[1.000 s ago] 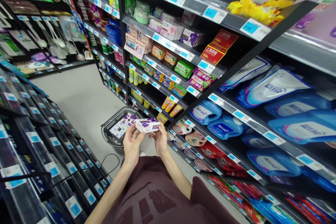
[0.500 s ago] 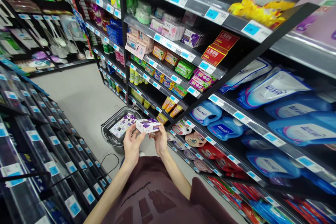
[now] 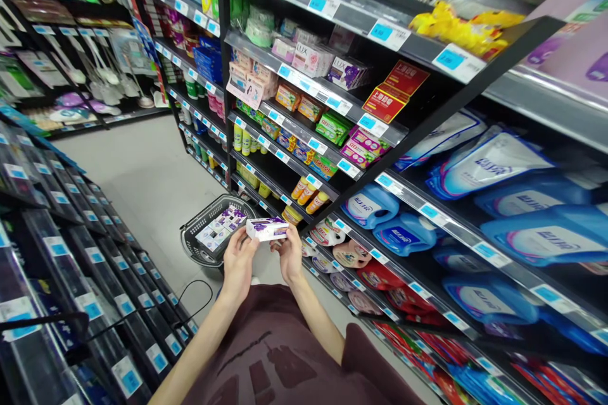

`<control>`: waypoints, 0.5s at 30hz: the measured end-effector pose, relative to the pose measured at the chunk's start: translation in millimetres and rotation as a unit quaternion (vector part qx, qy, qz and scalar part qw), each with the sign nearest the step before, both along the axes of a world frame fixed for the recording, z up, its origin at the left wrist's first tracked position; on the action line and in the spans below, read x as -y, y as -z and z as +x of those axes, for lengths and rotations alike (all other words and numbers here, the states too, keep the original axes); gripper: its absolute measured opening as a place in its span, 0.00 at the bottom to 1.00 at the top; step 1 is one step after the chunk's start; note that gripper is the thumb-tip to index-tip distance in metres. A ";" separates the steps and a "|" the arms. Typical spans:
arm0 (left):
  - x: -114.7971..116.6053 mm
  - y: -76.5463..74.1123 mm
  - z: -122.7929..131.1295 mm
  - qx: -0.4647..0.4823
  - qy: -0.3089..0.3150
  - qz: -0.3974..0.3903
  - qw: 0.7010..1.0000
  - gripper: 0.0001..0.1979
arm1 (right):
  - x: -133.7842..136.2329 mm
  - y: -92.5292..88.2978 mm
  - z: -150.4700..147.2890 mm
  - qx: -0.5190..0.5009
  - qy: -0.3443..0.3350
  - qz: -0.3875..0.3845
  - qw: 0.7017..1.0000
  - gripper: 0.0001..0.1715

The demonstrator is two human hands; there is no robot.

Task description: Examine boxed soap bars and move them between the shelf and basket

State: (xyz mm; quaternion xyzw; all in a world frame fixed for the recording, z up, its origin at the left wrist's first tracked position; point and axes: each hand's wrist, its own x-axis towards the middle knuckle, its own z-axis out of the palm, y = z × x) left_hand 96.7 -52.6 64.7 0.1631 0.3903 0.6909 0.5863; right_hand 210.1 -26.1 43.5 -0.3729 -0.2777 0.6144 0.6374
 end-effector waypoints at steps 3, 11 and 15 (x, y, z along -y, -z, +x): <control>-1.7 4.7 -0.6 0.035 0.001 0.000 0.999 0.20 | -0.3 2.0 0.2 0.005 0.007 -0.006 1.000 0.17; -4.0 10.1 -1.3 0.098 0.015 -0.024 0.995 0.14 | -0.1 6.2 0.4 0.031 0.024 0.002 0.999 0.20; -5.1 14.5 -2.0 0.112 0.022 -0.025 0.993 0.13 | -0.6 7.5 0.7 0.036 0.029 0.001 0.999 0.20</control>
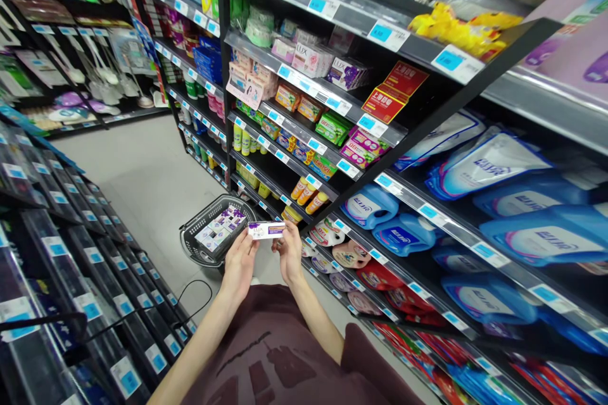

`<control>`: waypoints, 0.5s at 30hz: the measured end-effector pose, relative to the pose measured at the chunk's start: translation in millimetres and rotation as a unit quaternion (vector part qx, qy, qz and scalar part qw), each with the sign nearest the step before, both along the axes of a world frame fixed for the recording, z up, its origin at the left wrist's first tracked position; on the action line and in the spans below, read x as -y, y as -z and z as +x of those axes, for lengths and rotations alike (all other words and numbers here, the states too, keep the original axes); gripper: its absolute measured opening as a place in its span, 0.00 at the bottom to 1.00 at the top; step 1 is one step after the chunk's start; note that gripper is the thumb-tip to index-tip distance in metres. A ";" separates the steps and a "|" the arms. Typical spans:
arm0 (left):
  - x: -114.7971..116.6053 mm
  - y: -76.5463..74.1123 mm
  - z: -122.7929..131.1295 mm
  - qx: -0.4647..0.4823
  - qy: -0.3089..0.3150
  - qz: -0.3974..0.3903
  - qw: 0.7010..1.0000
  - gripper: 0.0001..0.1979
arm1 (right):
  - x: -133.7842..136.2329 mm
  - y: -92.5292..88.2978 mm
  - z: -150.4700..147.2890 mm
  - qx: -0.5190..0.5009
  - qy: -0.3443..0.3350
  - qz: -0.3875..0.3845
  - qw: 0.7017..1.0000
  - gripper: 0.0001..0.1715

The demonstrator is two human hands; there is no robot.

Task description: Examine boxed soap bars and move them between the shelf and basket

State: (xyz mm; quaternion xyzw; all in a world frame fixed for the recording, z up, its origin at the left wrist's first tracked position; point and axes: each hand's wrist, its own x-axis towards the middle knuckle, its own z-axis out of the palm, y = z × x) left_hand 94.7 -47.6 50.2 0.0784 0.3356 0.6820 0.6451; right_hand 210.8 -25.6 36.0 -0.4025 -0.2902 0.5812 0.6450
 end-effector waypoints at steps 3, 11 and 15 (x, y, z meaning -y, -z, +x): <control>-0.5 1.9 -0.7 0.007 0.004 0.003 1.000 0.13 | 0.0 0.4 -0.4 -0.002 0.001 -0.003 1.000 0.20; 0.6 -0.7 -1.3 0.002 0.014 0.015 1.000 0.12 | 1.1 -1.0 -2.0 -0.004 0.004 -0.015 1.000 0.18; 1.4 -0.8 -1.2 0.004 0.014 0.014 1.000 0.11 | 0.8 -2.0 -2.4 -0.003 0.002 -0.014 1.000 0.17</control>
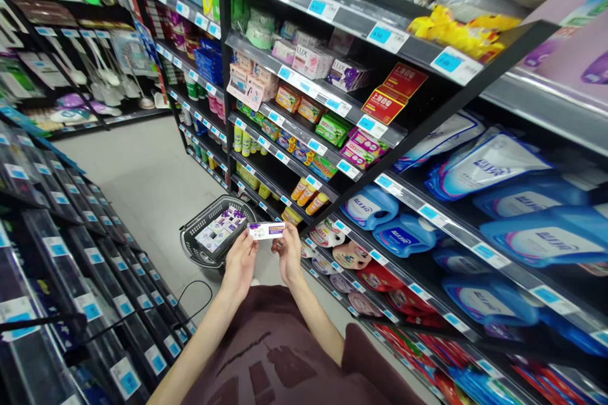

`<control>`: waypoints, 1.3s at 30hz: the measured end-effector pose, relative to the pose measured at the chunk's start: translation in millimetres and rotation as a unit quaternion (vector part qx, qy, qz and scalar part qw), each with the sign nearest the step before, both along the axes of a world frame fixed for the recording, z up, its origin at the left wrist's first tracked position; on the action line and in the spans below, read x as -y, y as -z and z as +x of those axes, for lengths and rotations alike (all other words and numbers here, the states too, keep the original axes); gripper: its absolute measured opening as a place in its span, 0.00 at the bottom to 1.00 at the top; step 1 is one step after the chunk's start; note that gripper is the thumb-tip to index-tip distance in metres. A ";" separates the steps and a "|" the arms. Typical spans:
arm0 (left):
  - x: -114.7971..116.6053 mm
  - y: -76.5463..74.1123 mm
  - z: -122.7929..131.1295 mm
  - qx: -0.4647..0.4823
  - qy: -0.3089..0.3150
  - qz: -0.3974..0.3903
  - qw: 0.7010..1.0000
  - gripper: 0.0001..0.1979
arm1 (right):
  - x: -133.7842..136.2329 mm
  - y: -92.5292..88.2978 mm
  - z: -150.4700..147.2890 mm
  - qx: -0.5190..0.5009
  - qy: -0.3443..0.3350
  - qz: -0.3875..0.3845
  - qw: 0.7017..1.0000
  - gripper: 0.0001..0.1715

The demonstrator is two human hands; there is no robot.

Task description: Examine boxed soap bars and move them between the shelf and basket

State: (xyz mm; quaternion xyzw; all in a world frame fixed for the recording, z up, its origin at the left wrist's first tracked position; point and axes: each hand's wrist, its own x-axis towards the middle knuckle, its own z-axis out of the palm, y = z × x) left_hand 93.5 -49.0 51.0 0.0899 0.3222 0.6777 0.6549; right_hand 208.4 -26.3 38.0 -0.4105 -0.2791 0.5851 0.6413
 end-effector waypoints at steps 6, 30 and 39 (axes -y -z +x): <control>-0.2 1.5 0.1 0.011 -0.003 -0.011 1.000 0.12 | 0.1 0.1 -0.7 -0.001 0.001 -0.005 1.000 0.17; 0.9 0.7 0.4 0.022 0.007 -0.039 0.999 0.12 | 2.0 -1.4 0.3 0.011 0.003 -0.006 1.000 0.18; 0.2 -1.2 0.4 0.019 0.008 -0.033 0.999 0.12 | 2.2 -2.2 0.5 0.011 0.001 -0.007 1.000 0.17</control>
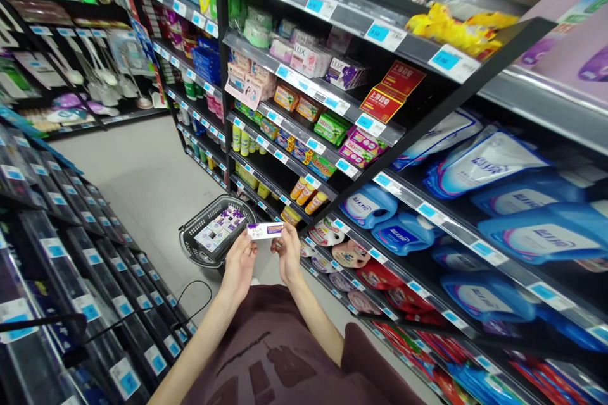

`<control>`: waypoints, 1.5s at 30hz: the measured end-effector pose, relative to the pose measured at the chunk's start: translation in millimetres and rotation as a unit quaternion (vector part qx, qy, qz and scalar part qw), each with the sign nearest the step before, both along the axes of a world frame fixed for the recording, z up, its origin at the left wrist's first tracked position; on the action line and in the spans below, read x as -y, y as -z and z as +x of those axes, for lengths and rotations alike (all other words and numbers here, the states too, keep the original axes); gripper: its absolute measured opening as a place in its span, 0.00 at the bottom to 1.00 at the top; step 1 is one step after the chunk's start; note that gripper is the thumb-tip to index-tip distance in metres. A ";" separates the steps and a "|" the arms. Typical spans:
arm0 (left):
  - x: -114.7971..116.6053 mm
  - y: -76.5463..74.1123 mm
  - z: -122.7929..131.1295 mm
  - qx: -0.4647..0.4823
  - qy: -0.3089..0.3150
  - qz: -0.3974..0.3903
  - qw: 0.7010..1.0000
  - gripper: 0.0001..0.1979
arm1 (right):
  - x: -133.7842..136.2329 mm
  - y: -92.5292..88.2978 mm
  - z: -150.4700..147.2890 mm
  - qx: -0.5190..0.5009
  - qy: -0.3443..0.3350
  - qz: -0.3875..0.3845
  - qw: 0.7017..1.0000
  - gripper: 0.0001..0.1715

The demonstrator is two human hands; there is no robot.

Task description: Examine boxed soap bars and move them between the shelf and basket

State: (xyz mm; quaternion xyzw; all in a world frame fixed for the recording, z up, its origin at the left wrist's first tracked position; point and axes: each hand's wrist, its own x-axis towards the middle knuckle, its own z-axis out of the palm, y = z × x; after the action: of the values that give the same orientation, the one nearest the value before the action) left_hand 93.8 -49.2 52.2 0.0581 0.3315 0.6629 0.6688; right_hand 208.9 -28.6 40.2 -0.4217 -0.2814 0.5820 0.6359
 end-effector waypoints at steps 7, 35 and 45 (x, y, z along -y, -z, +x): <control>0.5 1.2 -0.9 -0.004 0.004 0.012 1.000 0.11 | -1.0 1.0 -0.4 0.001 0.004 -0.004 1.000 0.18; 0.1 -7.3 -5.4 0.026 -0.038 0.095 0.994 0.14 | 1.7 1.5 3.3 0.095 -0.046 0.132 0.986 0.39; 2.0 -7.2 3.3 -0.089 -0.047 0.072 0.992 0.13 | 9.4 6.3 -2.5 0.313 0.049 0.231 0.920 0.33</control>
State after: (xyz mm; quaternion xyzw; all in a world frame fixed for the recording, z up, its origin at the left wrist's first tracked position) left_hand 97.1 -51.2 59.5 0.1494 0.3430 0.7080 0.5989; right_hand 206.4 -37.9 33.9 -0.4368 -0.5718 0.3069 0.6229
